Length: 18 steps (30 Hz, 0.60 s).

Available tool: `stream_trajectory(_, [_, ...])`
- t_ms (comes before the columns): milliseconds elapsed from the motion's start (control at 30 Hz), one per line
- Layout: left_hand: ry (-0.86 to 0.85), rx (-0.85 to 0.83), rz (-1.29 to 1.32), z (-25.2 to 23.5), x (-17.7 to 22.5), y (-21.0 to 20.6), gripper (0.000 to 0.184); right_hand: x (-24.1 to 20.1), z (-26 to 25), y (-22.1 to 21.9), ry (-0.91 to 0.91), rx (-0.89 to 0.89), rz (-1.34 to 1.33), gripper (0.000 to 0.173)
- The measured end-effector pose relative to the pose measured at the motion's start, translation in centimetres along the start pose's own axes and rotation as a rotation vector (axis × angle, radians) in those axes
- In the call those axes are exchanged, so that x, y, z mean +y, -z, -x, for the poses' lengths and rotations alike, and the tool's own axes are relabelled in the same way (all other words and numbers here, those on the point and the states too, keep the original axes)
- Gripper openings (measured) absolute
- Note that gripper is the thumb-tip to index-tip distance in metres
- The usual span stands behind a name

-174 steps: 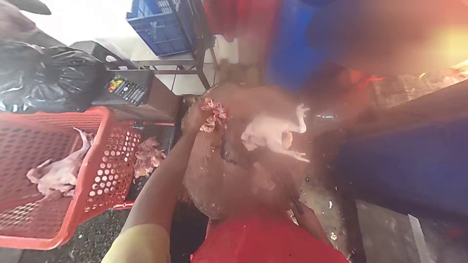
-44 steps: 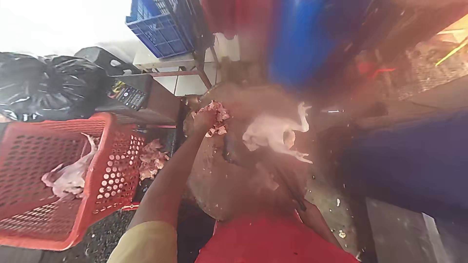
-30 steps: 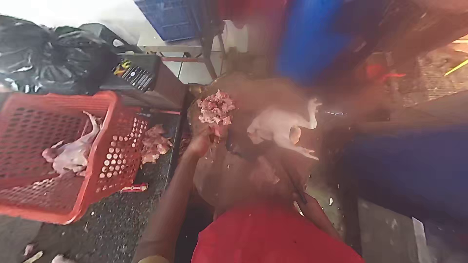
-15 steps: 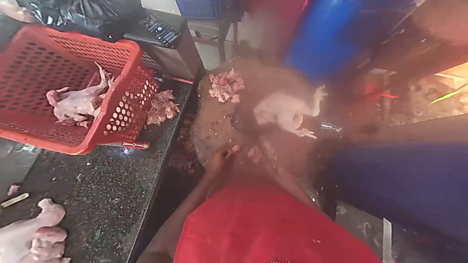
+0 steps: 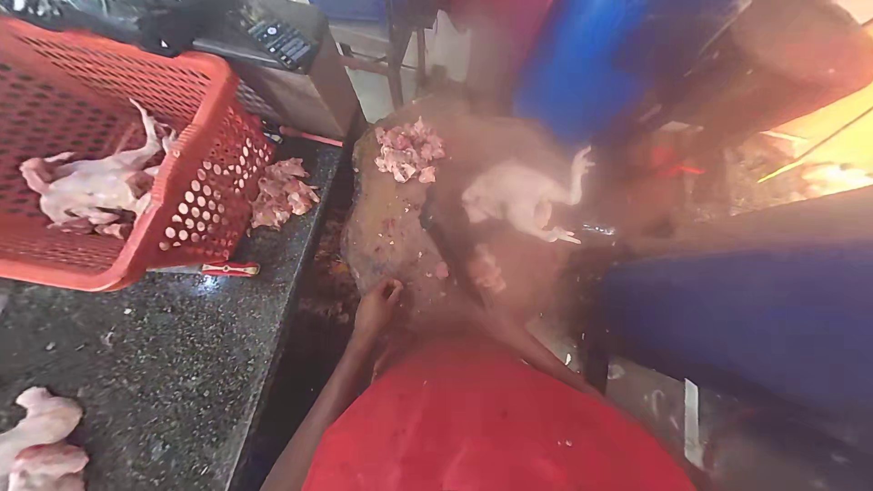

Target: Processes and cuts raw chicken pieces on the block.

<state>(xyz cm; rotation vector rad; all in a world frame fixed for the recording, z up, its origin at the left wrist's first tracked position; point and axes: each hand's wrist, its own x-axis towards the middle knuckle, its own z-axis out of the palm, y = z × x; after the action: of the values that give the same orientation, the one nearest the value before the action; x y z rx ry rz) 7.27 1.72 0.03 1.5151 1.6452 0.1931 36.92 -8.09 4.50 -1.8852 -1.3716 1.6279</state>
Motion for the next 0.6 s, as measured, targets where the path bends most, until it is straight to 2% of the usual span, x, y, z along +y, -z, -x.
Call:
stream_trajectory(133, [-0.121, -0.129, -0.037, -1.8, 3.4, -2.3, 0.035, 1.1, 3.2, 2.4, 0.007, 0.244, -0.158, 0.040])
stream_trajectory(233, [-0.253, -0.233, -0.030, -3.7, 7.3, -4.8, 0.042, 3.1, 3.9, 3.7, -0.017, 0.403, -0.114, 0.035])
stream_trajectory(333, [-0.376, -0.442, -0.065, -5.9, 10.2, -6.6, 0.044, 7.1, 3.9, 4.0, -0.135, 0.452, -0.015, 0.043])
stream_trajectory(400, [-0.429, -0.532, -0.029, -7.3, 12.1, -5.8, 0.038, 10.0, 3.6, 3.3, -0.211, 0.457, -0.029, 0.045])
stream_trajectory(500, [-0.386, -0.409, 0.025, -10.1, 15.0, -1.3, 0.035, 12.0, 3.3, 2.2, -0.229, 0.477, -0.066, 0.044])
stream_trajectory(600, [-0.200, -0.115, -0.083, -15.4, 17.7, 5.7, 0.033, 11.1, 2.9, 2.5, -0.275, 0.440, -0.038, 0.045])
